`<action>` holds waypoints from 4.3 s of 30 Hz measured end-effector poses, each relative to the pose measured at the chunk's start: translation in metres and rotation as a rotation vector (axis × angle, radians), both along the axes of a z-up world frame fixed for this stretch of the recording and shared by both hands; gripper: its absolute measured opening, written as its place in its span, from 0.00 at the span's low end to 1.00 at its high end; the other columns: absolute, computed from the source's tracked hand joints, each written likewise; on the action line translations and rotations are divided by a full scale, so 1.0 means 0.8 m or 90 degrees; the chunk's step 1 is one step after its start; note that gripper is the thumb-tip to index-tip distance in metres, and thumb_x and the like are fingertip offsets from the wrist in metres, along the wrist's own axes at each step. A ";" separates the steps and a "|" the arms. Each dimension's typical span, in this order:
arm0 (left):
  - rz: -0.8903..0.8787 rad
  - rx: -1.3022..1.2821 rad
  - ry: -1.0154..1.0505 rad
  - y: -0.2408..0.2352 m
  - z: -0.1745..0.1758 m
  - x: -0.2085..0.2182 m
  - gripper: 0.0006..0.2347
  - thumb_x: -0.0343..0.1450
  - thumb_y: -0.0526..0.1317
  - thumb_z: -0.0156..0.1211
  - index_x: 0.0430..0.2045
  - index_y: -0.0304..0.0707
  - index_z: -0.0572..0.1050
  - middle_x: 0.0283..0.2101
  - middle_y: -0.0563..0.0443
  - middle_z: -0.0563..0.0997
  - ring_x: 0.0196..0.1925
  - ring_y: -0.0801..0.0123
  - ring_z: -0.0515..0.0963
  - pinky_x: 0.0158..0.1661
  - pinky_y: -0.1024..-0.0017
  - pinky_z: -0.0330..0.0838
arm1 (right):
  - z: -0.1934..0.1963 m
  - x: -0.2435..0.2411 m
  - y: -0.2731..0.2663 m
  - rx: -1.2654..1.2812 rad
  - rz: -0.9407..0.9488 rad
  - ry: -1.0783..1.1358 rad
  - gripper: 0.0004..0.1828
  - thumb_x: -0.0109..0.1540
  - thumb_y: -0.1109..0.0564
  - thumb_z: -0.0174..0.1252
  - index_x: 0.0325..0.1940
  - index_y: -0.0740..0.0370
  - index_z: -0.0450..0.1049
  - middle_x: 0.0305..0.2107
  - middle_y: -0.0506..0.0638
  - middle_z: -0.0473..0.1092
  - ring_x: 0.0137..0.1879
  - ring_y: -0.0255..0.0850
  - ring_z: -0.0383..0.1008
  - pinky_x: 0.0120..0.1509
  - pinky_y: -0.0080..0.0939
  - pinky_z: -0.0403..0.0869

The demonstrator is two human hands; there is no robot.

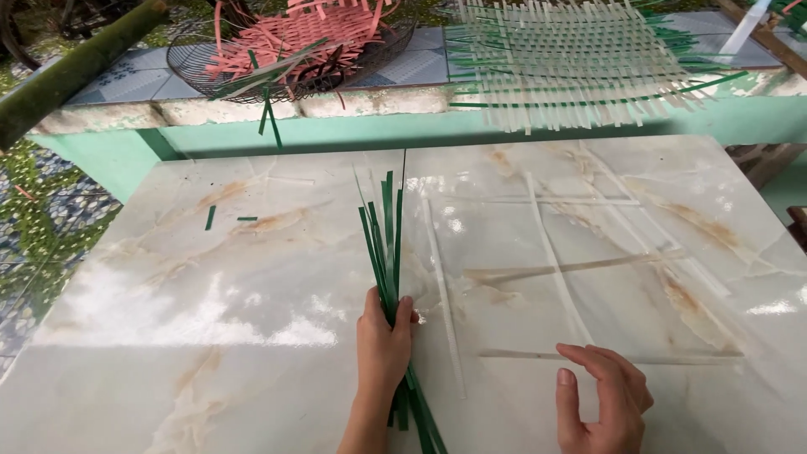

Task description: The person gathers green and white plastic strips from a tiled table, aligns them into separate bundles, and then combines them into a single mixed bundle. The person then separates the bundles again and places them back on the table.

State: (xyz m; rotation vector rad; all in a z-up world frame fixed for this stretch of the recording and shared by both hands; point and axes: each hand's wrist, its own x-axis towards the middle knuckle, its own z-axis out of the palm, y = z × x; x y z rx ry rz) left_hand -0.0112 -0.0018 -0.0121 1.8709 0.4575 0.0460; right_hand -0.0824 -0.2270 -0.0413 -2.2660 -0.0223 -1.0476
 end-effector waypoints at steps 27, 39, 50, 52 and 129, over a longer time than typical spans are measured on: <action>-0.052 -0.030 0.000 0.001 0.008 0.008 0.13 0.71 0.48 0.48 0.38 0.40 0.74 0.16 0.54 0.71 0.17 0.71 0.68 0.23 0.73 0.64 | 0.060 0.132 -0.161 0.016 -0.032 0.576 0.08 0.62 0.56 0.47 0.43 0.57 0.68 0.26 0.53 0.76 0.30 0.49 0.74 0.42 0.45 0.69; -0.058 -0.022 -0.015 0.001 0.004 0.009 0.14 0.71 0.49 0.48 0.39 0.40 0.74 0.14 0.54 0.70 0.16 0.71 0.68 0.23 0.74 0.65 | 0.008 0.151 -0.266 -0.073 -0.236 0.636 0.21 0.61 0.41 0.56 0.42 0.59 0.81 0.33 0.57 0.78 0.43 0.52 0.76 0.49 0.45 0.70; -0.056 -0.010 0.013 -0.002 0.007 0.008 0.13 0.71 0.49 0.48 0.37 0.41 0.74 0.15 0.54 0.72 0.17 0.71 0.70 0.23 0.73 0.65 | -0.012 0.082 -0.272 0.027 0.018 0.274 0.09 0.74 0.61 0.47 0.46 0.72 0.67 0.41 0.54 0.71 0.33 0.40 0.63 0.37 0.38 0.61; -0.062 0.049 0.009 -0.004 0.001 0.009 0.13 0.71 0.50 0.48 0.40 0.45 0.75 0.15 0.56 0.72 0.16 0.72 0.70 0.22 0.73 0.64 | 0.004 0.103 -0.247 0.003 -0.006 0.352 0.10 0.70 0.58 0.47 0.54 0.63 0.64 0.38 0.55 0.76 0.48 0.46 0.78 0.54 0.46 0.68; 0.015 0.106 0.079 -0.011 -0.007 0.018 0.12 0.69 0.49 0.50 0.37 0.46 0.76 0.24 0.56 0.81 0.17 0.67 0.77 0.27 0.70 0.72 | 0.074 0.279 -0.247 -0.357 -0.136 0.673 0.14 0.60 0.48 0.42 0.42 0.50 0.73 0.45 0.42 0.71 0.42 0.46 0.75 0.46 0.46 0.72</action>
